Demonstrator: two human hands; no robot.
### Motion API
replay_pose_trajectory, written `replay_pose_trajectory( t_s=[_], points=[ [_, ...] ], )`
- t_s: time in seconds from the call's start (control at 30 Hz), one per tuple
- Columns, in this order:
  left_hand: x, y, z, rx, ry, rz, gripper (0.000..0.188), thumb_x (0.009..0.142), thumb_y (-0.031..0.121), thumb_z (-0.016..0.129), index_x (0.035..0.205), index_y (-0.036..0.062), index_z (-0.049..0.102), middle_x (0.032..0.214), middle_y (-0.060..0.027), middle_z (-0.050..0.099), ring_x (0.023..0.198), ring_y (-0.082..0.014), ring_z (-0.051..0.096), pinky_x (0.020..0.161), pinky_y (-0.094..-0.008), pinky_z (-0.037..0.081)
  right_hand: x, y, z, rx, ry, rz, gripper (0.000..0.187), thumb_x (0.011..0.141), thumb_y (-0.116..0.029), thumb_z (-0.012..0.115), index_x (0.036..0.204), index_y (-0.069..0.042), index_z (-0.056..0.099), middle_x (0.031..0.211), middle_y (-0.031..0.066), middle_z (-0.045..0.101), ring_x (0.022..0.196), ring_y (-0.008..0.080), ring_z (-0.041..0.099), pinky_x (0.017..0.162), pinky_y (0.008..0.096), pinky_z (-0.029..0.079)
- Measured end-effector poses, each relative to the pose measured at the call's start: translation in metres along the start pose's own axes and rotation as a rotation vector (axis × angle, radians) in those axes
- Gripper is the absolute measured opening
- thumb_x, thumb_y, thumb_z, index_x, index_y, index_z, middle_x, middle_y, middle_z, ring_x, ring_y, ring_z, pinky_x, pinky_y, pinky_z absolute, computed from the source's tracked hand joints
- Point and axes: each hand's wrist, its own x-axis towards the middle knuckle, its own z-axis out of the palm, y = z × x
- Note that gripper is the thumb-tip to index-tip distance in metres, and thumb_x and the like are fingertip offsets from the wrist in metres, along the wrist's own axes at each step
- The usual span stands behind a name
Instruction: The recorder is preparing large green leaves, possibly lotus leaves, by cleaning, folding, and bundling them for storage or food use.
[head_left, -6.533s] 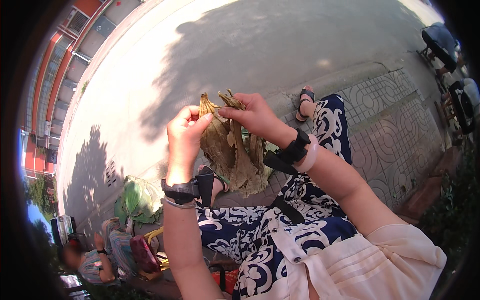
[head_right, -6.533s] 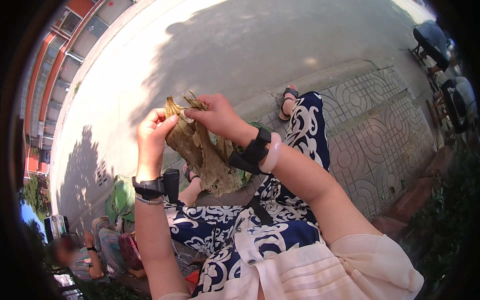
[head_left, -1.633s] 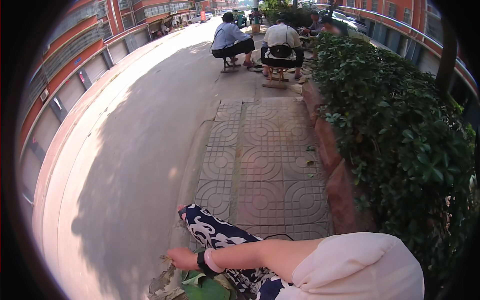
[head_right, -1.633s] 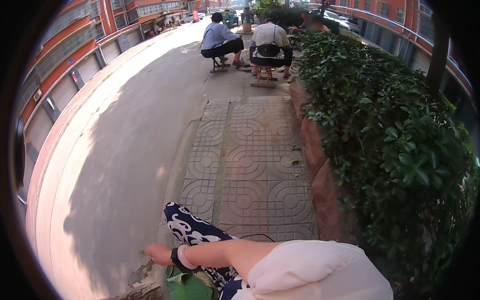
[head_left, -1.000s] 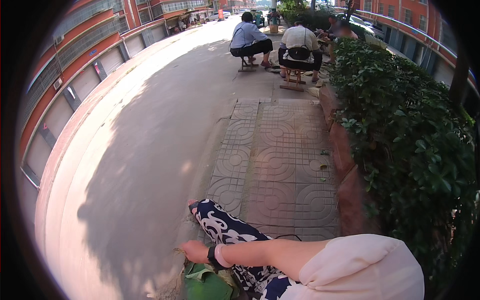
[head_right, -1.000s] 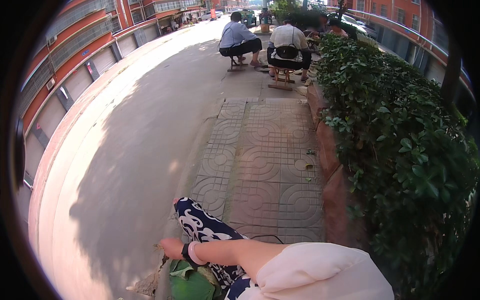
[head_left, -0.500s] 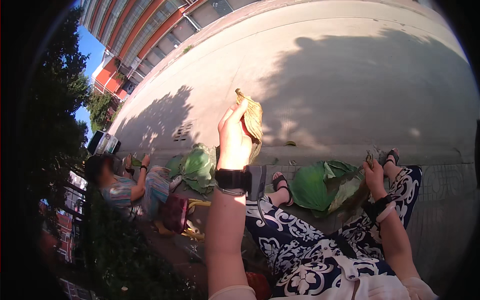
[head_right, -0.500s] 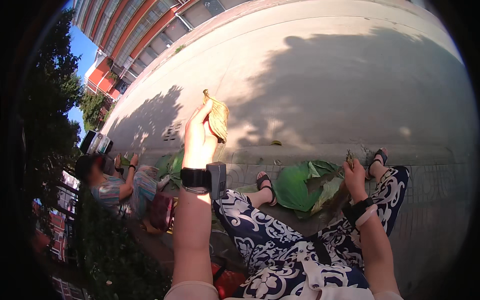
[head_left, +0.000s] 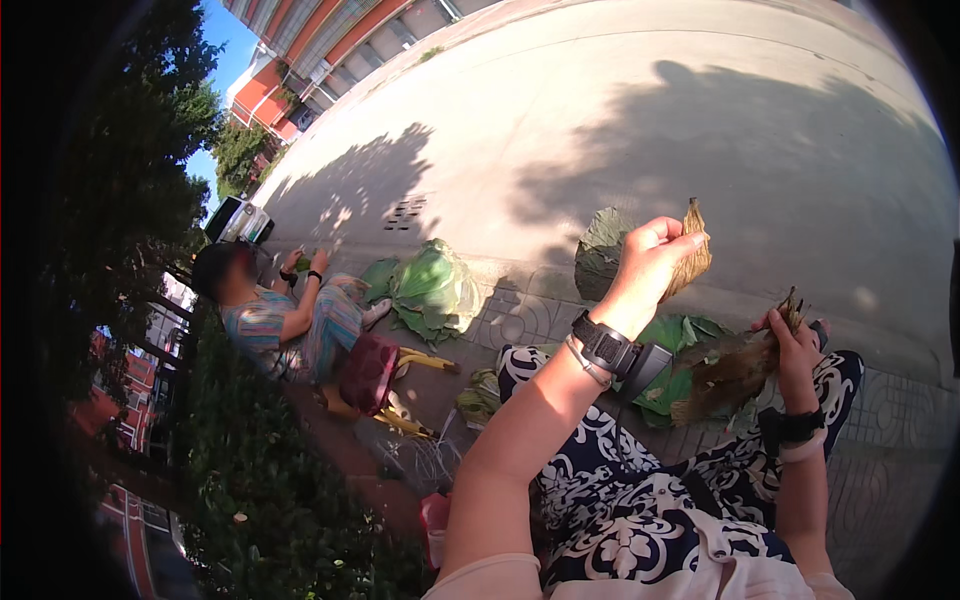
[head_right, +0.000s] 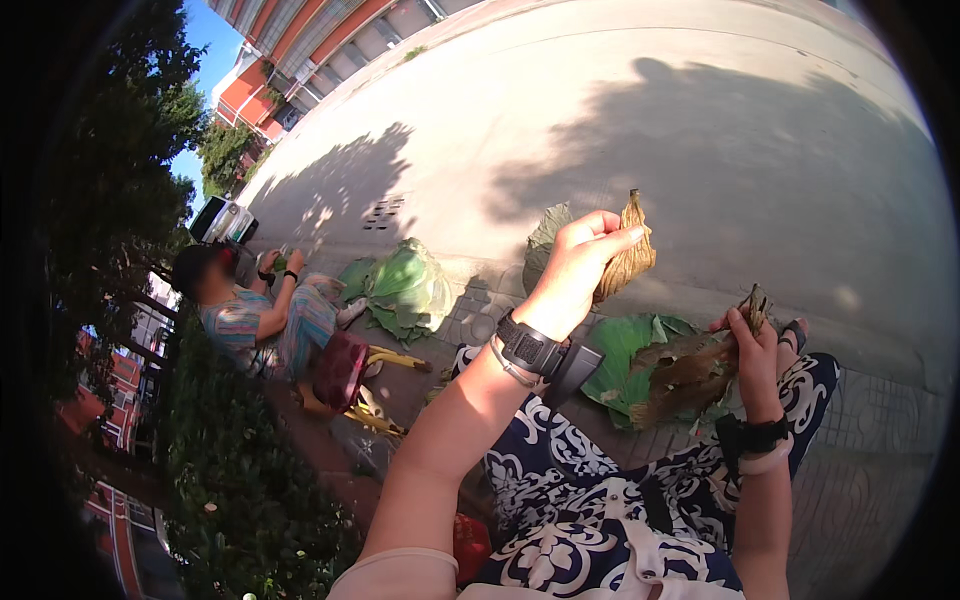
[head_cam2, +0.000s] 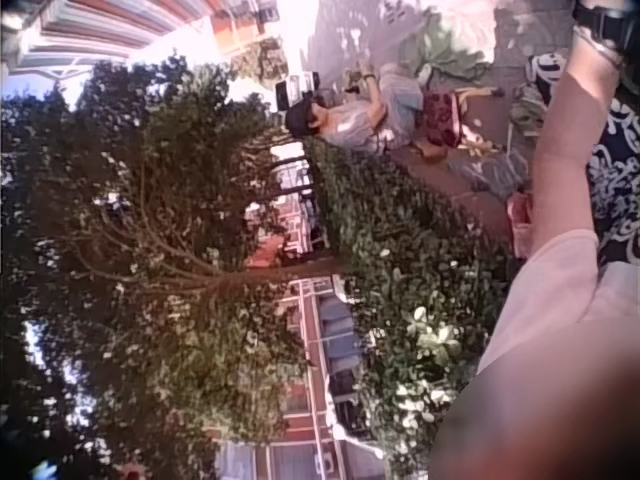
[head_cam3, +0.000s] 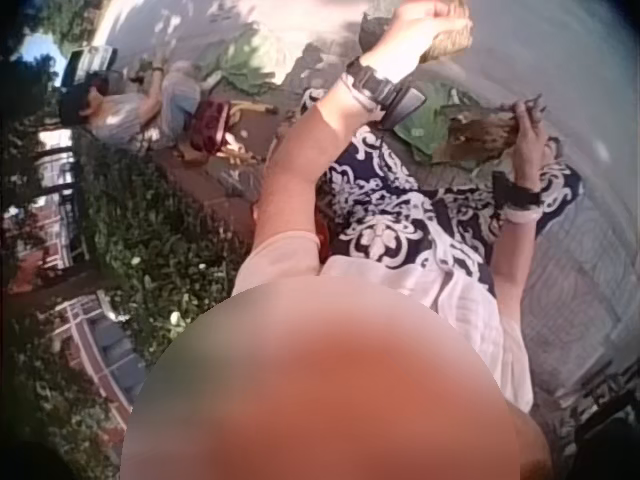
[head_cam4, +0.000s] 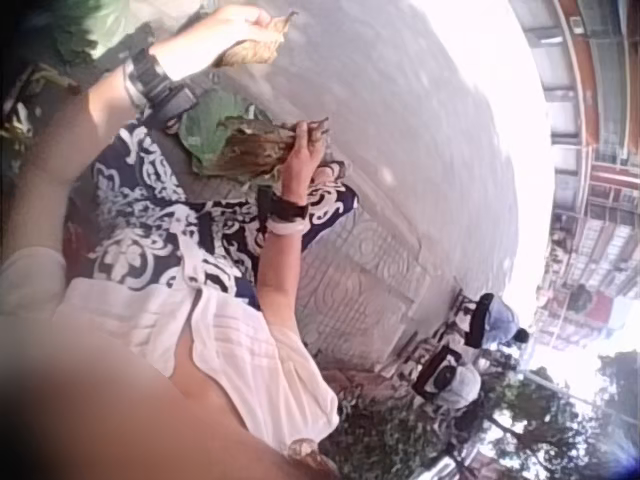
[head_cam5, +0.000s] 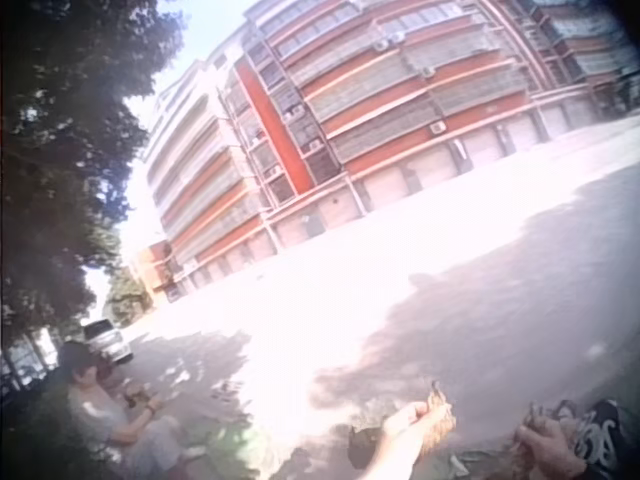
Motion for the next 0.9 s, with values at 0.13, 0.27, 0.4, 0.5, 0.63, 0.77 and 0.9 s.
replay_pose_trajectory(
  t_s=[0.13, 0.27, 0.4, 0.5, 0.63, 0.77, 0.9],
  points=[
    [-0.010, -0.029, 0.007, 0.122, -0.021, -0.071, 0.011, 0.086, 0.013, 0.068, 0.087, 0.0037, 0.062, 0.080, 0.0032, 0.060, 0.073, -0.0028, 0.051, 0.065, -0.0212, 0.041, -0.005, -0.010, 0.009, 0.023, 0.021, 0.041, 0.016, 0.095, -0.024, 0.056, 0.094, -0.008, 0.057, 0.077, -0.0014, 0.061, 0.061, 0.0037, 0.049, 0.050, 0.0198, 0.036],
    [-0.013, -0.049, 0.013, 0.106, -0.031, -0.096, 0.011, 0.086, 0.012, 0.069, 0.088, 0.0028, 0.062, 0.079, 0.0036, 0.060, 0.072, -0.0022, 0.051, 0.064, -0.0212, 0.042, -0.007, -0.009, 0.012, 0.037, -0.022, 0.013, 0.019, 0.091, -0.026, 0.062, 0.093, -0.008, 0.063, 0.072, -0.0047, 0.055, 0.063, 0.0037, 0.046, 0.056, 0.0210, 0.034],
    [-0.014, -0.063, 0.013, 0.094, -0.037, -0.089, 0.011, 0.085, 0.010, 0.069, 0.090, 0.0011, 0.064, 0.079, 0.0023, 0.062, 0.073, -0.0034, 0.054, 0.065, -0.0217, 0.045, -0.019, -0.032, 0.030, -0.050, -0.059, 0.063, 0.023, 0.088, -0.024, 0.066, 0.098, -0.004, 0.061, 0.075, -0.0071, 0.049, 0.067, 0.0042, 0.041, 0.063, 0.0219, 0.032],
    [-0.015, -0.068, 0.015, 0.157, -0.043, -0.062, 0.012, 0.085, 0.010, 0.069, 0.091, 0.0007, 0.065, 0.080, 0.0016, 0.063, 0.074, -0.0043, 0.055, 0.066, -0.0220, 0.045, -0.019, -0.033, 0.035, -0.033, -0.187, 0.027, 0.028, 0.086, -0.023, 0.068, 0.102, -0.001, 0.061, 0.081, -0.0057, 0.055, 0.073, 0.0042, 0.047, 0.067, 0.0212, 0.037],
    [-0.018, -0.065, 0.019, 0.272, -0.053, -0.018, 0.014, 0.083, 0.010, 0.069, 0.092, 0.0001, 0.066, 0.080, 0.0003, 0.064, 0.073, -0.0051, 0.056, 0.066, -0.0226, 0.046, -0.024, -0.042, 0.045, 0.000, -0.241, 0.060, 0.031, 0.086, -0.021, 0.068, 0.107, 0.000, 0.061, 0.089, -0.0022, 0.061, 0.081, 0.0057, 0.053, 0.074, 0.0216, 0.041],
    [-0.018, -0.068, 0.017, 0.324, -0.093, 0.027, 0.013, 0.083, 0.010, 0.069, 0.091, 0.0000, 0.066, 0.079, 0.0001, 0.065, 0.072, -0.0051, 0.058, 0.064, -0.0228, 0.048, -0.022, -0.039, 0.049, 0.024, -0.258, 0.044, 0.032, 0.086, -0.020, 0.068, 0.109, 0.001, 0.061, 0.095, 0.0004, 0.063, 0.086, 0.0073, 0.056, 0.079, 0.0230, 0.043],
    [-0.021, -0.068, 0.020, 0.330, -0.125, 0.033, 0.013, 0.083, 0.009, 0.069, 0.090, -0.0012, 0.065, 0.078, -0.0005, 0.066, 0.070, -0.0052, 0.058, 0.063, -0.0223, 0.048, -0.022, -0.040, 0.049, 0.027, -0.261, 0.010, 0.025, 0.087, -0.017, 0.066, 0.106, -0.002, 0.063, 0.090, -0.0029, 0.061, 0.080, 0.0046, 0.053, 0.072, 0.0215, 0.042]
  ],
)
